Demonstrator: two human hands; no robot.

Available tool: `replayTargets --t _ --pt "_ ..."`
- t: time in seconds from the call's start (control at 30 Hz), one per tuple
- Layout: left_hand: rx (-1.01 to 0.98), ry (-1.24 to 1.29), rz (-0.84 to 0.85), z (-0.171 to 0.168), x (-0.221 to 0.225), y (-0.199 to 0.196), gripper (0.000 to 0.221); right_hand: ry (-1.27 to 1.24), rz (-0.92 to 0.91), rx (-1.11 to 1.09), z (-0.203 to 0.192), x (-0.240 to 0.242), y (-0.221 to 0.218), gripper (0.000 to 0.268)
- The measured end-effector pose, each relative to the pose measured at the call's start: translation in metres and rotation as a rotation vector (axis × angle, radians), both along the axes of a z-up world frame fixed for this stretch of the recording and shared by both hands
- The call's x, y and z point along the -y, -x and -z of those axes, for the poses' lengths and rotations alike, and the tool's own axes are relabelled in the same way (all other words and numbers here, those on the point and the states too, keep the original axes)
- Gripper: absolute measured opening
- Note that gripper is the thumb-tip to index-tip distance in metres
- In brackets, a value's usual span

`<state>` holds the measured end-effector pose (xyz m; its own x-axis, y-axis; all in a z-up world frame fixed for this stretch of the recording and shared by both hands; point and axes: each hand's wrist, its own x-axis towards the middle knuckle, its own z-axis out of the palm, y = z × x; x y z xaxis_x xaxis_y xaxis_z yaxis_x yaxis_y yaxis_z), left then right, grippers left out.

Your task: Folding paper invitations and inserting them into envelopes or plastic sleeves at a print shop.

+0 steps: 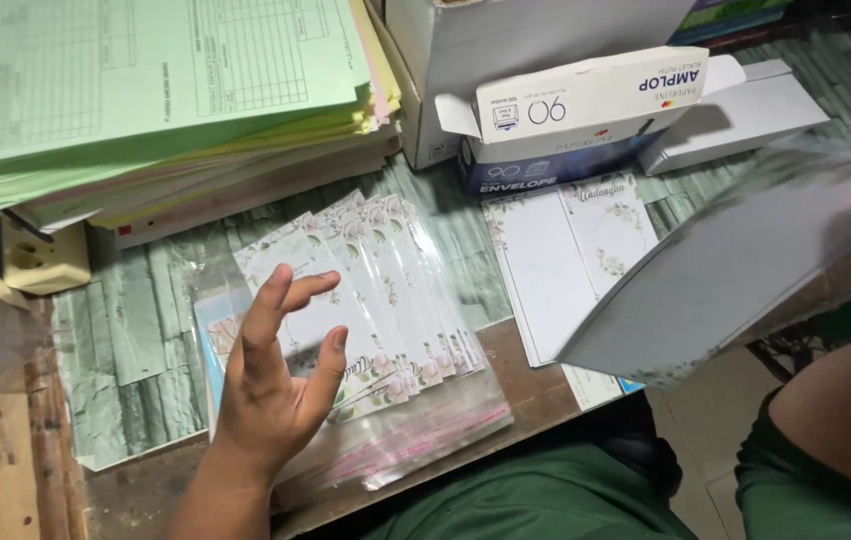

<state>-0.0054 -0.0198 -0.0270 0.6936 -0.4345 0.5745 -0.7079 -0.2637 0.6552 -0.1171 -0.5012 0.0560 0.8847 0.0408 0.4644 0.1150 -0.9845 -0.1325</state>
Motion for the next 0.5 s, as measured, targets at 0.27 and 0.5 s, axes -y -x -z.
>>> replayTargets --t 0.27,0.5 --pt "0.063 -0.132 -0.046 0.003 0.001 -0.01 0.07 0.32 -0.009 -0.829 0.054 -0.076 -0.113 0.022" --pt "-0.04 -0.172 -0.058 0.0 0.001 -0.011 0.065 -0.016 0.122 -0.494 0.099 -0.093 -0.124 0.028"
